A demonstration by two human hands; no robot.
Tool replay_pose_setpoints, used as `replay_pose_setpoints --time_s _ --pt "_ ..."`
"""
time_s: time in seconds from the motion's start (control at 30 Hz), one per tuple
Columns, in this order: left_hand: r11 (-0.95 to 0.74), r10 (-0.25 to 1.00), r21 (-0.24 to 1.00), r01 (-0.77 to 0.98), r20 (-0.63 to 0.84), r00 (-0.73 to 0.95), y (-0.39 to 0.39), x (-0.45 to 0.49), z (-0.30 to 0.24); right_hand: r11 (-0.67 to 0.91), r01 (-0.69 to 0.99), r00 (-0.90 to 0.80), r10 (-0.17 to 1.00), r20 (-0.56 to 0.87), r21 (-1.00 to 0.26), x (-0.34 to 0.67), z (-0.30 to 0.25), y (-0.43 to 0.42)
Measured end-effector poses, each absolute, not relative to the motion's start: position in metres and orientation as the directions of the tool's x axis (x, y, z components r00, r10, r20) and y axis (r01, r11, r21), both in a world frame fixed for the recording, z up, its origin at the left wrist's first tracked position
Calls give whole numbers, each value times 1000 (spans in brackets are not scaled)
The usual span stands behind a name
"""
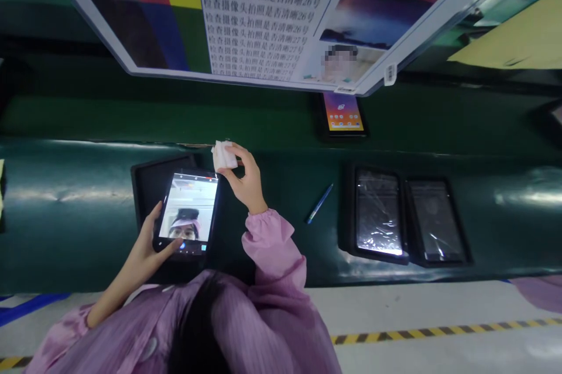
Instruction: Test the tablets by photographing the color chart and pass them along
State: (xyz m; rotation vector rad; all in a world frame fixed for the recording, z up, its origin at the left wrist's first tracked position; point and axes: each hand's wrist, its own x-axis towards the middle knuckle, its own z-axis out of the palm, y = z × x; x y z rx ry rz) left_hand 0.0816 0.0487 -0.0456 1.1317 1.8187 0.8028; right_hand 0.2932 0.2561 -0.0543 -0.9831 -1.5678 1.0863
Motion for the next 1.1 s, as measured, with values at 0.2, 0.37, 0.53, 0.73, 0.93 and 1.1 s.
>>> replay_pose_setpoints --time_s 0.2,0.37,0.53,0.73,0.93,1.1 --pt "372 926 823 428 -299 -231 51 81 -43 366 74 -243 909 340 -927 282 -53 252" --pt "365 930 823 436 -304 -205 48 75 -47 468 102 -261 864 430 -878 279 -57 251" --pt "356 934 824 442 -305 -183 47 70 -52 529 98 -259 831 492 -843 276 -63 252" --pt "347 938 818 458 -295 -183 49 70 -50 536 129 -258 831 493 -835 275 -65 253" --pt "327 945 811 485 -274 -179 48 71 -52 536 130 -258 831 493 -834 273 -64 251" --pt "330 944 803 496 -278 -179 48 70 -52 508 148 -269 846 460 -849 272 -64 250"
